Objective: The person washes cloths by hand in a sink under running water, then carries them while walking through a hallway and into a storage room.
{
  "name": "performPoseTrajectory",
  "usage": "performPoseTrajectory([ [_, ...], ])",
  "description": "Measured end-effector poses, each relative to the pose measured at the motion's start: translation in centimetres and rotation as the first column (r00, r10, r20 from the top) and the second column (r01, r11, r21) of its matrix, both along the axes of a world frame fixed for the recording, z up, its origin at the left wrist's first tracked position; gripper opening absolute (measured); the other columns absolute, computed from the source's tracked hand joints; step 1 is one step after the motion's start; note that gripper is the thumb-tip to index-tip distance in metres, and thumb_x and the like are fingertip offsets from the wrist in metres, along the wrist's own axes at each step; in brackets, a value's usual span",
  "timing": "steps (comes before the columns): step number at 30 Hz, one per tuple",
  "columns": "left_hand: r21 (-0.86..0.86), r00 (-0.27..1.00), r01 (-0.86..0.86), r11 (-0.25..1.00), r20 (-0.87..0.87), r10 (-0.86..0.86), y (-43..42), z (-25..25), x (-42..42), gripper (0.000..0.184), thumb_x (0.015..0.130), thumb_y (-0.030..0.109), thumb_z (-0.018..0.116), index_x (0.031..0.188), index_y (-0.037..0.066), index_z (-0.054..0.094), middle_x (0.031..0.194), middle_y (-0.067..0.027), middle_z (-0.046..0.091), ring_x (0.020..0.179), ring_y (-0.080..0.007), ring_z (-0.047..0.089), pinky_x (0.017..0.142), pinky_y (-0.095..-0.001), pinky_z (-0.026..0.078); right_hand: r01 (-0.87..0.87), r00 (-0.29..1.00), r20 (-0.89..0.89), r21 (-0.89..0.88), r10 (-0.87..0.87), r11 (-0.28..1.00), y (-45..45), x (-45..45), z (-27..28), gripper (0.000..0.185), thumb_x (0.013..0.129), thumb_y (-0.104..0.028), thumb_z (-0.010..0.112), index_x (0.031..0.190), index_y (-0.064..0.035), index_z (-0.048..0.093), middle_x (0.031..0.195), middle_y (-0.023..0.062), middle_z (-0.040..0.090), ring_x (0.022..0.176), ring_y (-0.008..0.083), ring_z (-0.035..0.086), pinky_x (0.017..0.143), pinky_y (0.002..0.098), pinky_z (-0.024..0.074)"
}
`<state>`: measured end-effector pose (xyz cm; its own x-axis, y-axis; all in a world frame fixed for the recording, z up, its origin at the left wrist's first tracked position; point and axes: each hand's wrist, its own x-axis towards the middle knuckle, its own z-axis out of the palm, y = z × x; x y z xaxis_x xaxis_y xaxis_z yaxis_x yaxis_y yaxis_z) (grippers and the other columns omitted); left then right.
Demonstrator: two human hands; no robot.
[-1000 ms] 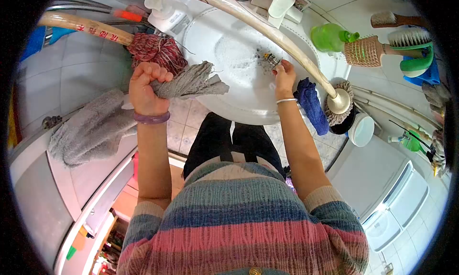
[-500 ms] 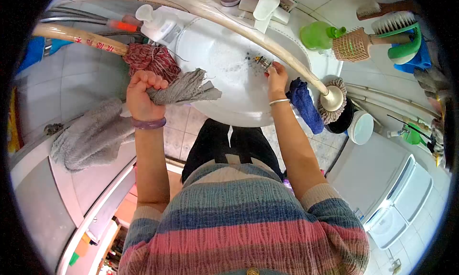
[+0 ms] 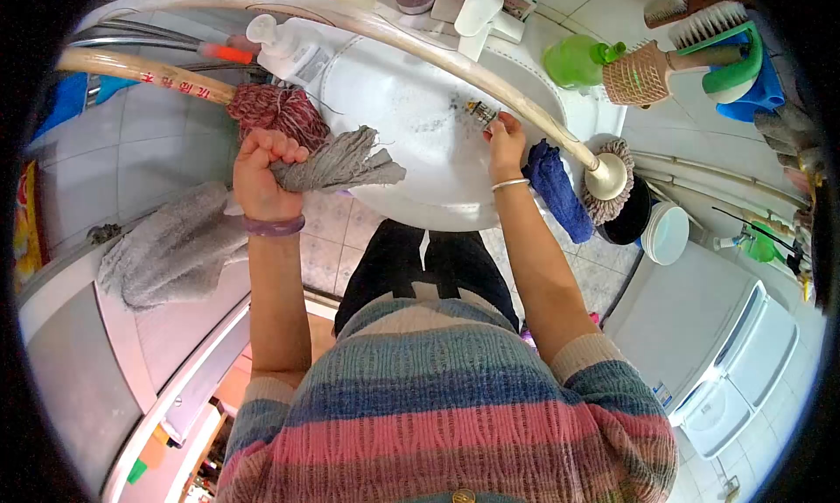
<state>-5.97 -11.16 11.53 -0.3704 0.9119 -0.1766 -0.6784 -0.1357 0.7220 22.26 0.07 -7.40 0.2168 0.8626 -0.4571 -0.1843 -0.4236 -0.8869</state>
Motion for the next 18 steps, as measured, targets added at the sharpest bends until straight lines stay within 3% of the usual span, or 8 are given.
performPoseTrajectory([
  [3,-0.081,0.998,-0.064,0.995,0.016,0.065,0.14,0.42,0.49,0.011,0.072,-0.004,0.043,0.069,0.007,0.044,0.064,-0.0025,0.042,0.059,-0.0144,0.038,0.057,-0.0293,0.038,0.013,1.0,0.0,-0.009,-0.013,1.0,0.23,0.06,-0.23,0.027,0.077,-0.003,0.052,0.103,0.0016,0.051,0.095,0.0089,0.055,0.077,0.0165,0.055,0.064,0.0267,0.0498],
  [12,-0.061,0.999,-0.045,0.997,-0.001,0.045,-0.11,0.09,0.48,0.011,0.072,-0.005,0.043,0.069,0.007,0.045,0.064,-0.0029,0.043,0.059,-0.0148,0.039,0.057,-0.0293,0.039,0.03,1.0,-0.003,-0.01,-0.03,1.0,0.33,0.16,-0.64,0.027,0.077,-0.005,0.053,0.103,0.0022,0.051,0.091,0.0079,0.056,0.074,0.0155,0.056,0.062,0.0261,0.0488],
  [15,-0.043,0.999,-0.037,0.998,0.024,0.038,-0.19,0.04,0.58,0.011,0.074,-0.003,0.046,0.07,0.007,0.045,0.065,-0.0027,0.043,0.059,-0.0148,0.04,0.058,-0.0295,0.04,0.049,0.998,-0.038,-0.036,-0.05,0.998,0.35,0.13,-0.62,0.025,0.075,0.0,0.051,0.1,-0.0021,0.054,0.088,0.0017,0.055,0.072,0.0119,0.054,0.058,0.0249,0.0472],
  [18,-0.045,0.999,-0.034,0.998,0.027,0.035,-0.25,0.06,0.71,0.011,0.076,-0.001,0.049,0.07,0.007,0.046,0.065,-0.0024,0.044,0.06,-0.0146,0.041,0.058,-0.0295,0.04,0.022,1.0,-0.016,-0.03,-0.023,0.999,0.39,0.25,-0.86,0.028,0.077,-0.007,0.053,0.103,0.0016,0.051,0.09,0.0072,0.056,0.074,0.0155,0.055,0.062,0.0259,0.0487],
])
